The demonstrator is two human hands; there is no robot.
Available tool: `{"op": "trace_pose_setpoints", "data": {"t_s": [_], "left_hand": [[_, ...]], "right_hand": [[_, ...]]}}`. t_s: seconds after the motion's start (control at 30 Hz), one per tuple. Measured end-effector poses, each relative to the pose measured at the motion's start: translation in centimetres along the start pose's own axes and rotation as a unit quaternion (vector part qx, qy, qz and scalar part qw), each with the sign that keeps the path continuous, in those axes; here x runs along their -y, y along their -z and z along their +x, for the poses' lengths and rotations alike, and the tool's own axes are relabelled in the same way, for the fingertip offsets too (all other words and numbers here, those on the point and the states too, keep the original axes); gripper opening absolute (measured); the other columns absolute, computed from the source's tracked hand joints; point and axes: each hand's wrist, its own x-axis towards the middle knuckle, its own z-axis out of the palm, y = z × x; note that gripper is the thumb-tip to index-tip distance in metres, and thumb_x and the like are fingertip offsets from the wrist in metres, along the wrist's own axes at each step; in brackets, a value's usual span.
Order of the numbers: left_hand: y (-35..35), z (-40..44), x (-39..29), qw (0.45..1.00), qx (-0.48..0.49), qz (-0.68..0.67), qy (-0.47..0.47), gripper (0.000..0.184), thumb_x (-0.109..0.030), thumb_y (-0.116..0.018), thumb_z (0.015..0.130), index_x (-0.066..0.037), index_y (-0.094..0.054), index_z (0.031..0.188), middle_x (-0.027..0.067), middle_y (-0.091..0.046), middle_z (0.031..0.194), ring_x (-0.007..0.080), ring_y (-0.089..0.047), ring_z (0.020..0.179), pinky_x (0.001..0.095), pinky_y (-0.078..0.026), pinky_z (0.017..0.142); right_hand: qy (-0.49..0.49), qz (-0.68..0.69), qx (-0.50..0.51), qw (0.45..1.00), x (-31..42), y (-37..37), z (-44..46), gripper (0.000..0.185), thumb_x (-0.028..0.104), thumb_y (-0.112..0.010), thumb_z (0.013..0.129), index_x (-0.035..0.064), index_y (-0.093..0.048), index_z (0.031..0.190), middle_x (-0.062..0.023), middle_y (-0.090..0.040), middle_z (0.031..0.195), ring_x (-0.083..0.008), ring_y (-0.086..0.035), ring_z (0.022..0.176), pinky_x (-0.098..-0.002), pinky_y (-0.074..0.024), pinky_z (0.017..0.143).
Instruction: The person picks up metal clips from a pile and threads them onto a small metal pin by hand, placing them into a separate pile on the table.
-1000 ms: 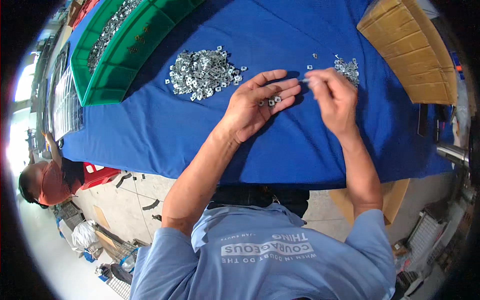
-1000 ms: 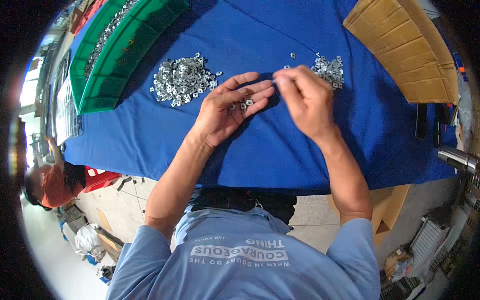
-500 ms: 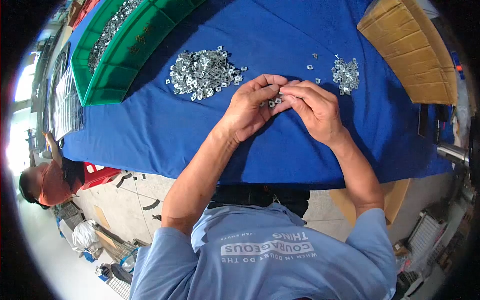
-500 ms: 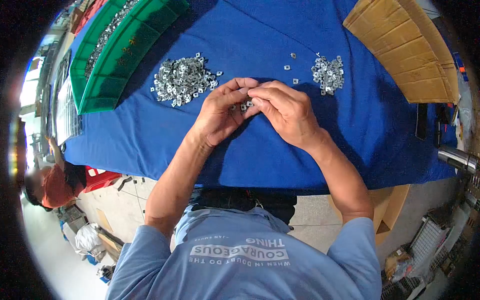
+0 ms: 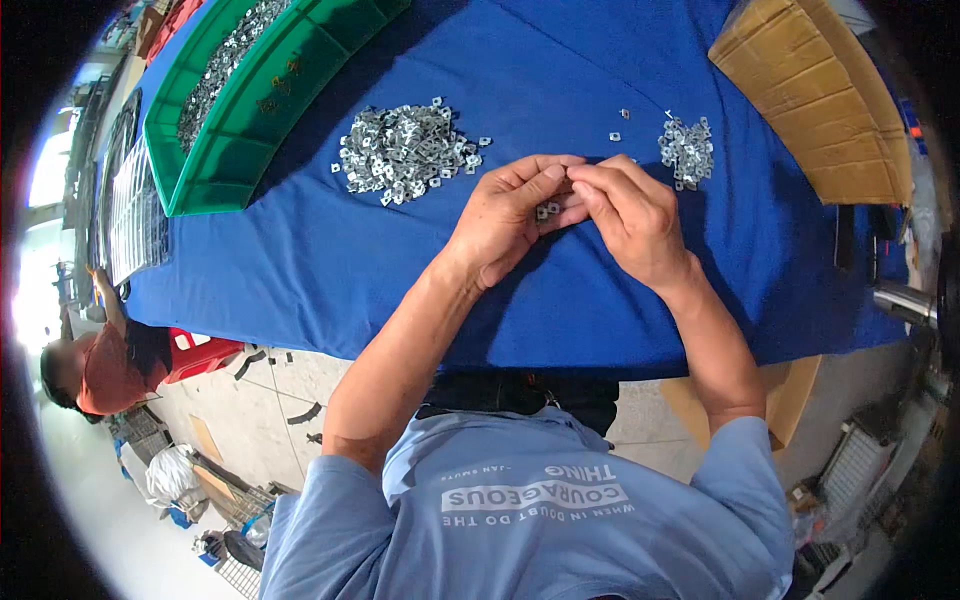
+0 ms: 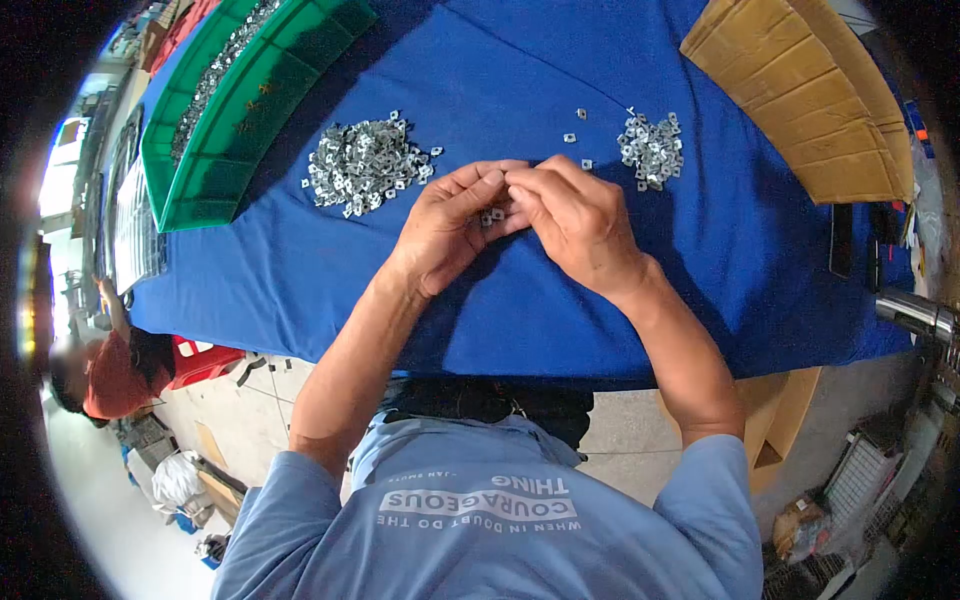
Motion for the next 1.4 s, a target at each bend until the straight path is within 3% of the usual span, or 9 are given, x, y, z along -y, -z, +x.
{"op": "trace_pose_setpoints", "data": {"t_s": [0.13,0.2,0.23,0.3,0.4,0.5,0.73,1.27,1.4], "left_hand": [[-0.2,0.0,-0.5,0.998,0.032,-0.045,0.016,0.038,-0.020,-0.048,0.103,0.005,-0.049,0.132,0.0194,-0.063,0.123,0.0273,-0.062,0.115,0.0362,-0.051,0.098],[-0.3,0.1,-0.6,0.998,0.011,-0.065,-0.001,0.039,-0.011,-0.046,0.101,0.008,-0.044,0.135,0.0225,-0.058,0.129,0.0297,-0.060,0.119,0.0385,-0.049,0.102],[0.1,0.2,-0.7,0.995,0.033,-0.096,0.010,0.048,0.002,-0.043,0.091,0.010,-0.037,0.138,0.0272,-0.045,0.143,0.0346,-0.049,0.132,0.0405,-0.041,0.111],[0.6,0.3,-0.4,0.993,0.058,-0.105,0.003,0.052,0.005,-0.043,0.087,0.010,-0.037,0.138,0.0275,-0.044,0.143,0.0351,-0.048,0.132,0.0403,-0.040,0.112],[1.0,0.1,-0.1,0.991,0.082,-0.103,-0.014,0.058,0.010,-0.044,0.081,0.010,-0.037,0.139,0.0268,-0.043,0.144,0.0343,-0.047,0.133,0.0398,-0.040,0.113],[1.1,0.1,0.0,0.993,0.074,-0.091,-0.017,0.061,0.013,-0.045,0.079,0.009,-0.037,0.139,0.0245,-0.044,0.144,0.0307,-0.049,0.132,0.0380,-0.042,0.111],[0.9,-0.2,-0.3,0.995,0.064,-0.079,-0.004,0.061,0.014,-0.043,0.082,0.006,-0.036,0.141,0.0213,-0.044,0.145,0.0253,-0.051,0.130,0.0349,-0.045,0.108],[0.9,-0.2,-0.1,0.996,0.065,-0.065,-0.005,0.054,0.013,-0.043,0.087,0.005,-0.038,0.140,0.0214,-0.048,0.141,0.0255,-0.055,0.124,0.0368,-0.047,0.107],[0.8,-0.1,-0.2,0.993,0.075,-0.090,0.002,0.056,0.013,-0.044,0.087,0.007,-0.035,0.142,0.0226,-0.045,0.144,0.0280,-0.052,0.128,0.0385,-0.044,0.109]], "right_hand": [[-0.079,-0.086,-0.067,0.991,-0.9,1.1,0.6,0.009,0.005,-0.058,0.093,-0.0023,-0.063,0.092,-0.0158,-0.064,0.083,-0.0326,-0.065,0.075,-0.0397,-0.0511,0.064],[-0.135,-0.128,-0.083,0.979,-1.7,2.0,0.8,0.012,0.008,-0.056,0.095,-0.0015,-0.064,0.091,-0.0149,-0.064,0.082,-0.0297,-0.065,0.073,-0.0382,-0.0500,0.063],[-0.136,-0.129,-0.083,0.979,-1.7,2.2,0.8,0.012,0.008,-0.056,0.095,-0.0015,-0.064,0.091,-0.0149,-0.064,0.082,-0.0297,-0.065,0.073,-0.0382,-0.0500,0.063],[-0.166,-0.075,-0.108,0.977,-1.7,2.5,0.8,0.012,0.009,-0.058,0.094,-0.0008,-0.064,0.090,-0.0139,-0.065,0.081,-0.0264,-0.065,0.070,-0.0362,-0.0496,0.063],[-0.096,-0.030,-0.099,0.990,-0.9,2.1,0.9,0.013,0.008,-0.058,0.094,-0.0018,-0.065,0.089,-0.0124,-0.066,0.080,-0.0227,-0.064,0.067,-0.0335,-0.0488,0.060],[-0.135,0.062,0.012,0.989,0.4,1.8,0.6,0.009,0.005,-0.060,0.093,-0.0020,-0.066,0.089,-0.0119,-0.065,0.080,-0.0199,-0.064,0.068,-0.0306,-0.0484,0.059],[-0.043,0.070,0.035,0.996,0.5,-0.1,0.1,0.006,0.001,-0.063,0.090,-0.0011,-0.064,0.096,-0.0141,-0.066,0.087,-0.0263,-0.067,0.074,-0.0345,-0.0526,0.063],[-0.014,0.020,0.018,1.000,0.5,-0.4,0.1,0.011,-0.003,-0.062,0.089,-0.0029,-0.066,0.100,-0.0139,-0.066,0.087,-0.0239,-0.067,0.073,-0.0317,-0.0529,0.064],[-0.047,-0.056,-0.050,0.996,-0.3,0.4,0.4,0.006,0.003,-0.061,0.092,-0.0022,-0.064,0.095,-0.0163,-0.065,0.084,-0.0304,-0.066,0.074,-0.0376,-0.0521,0.062]]}}
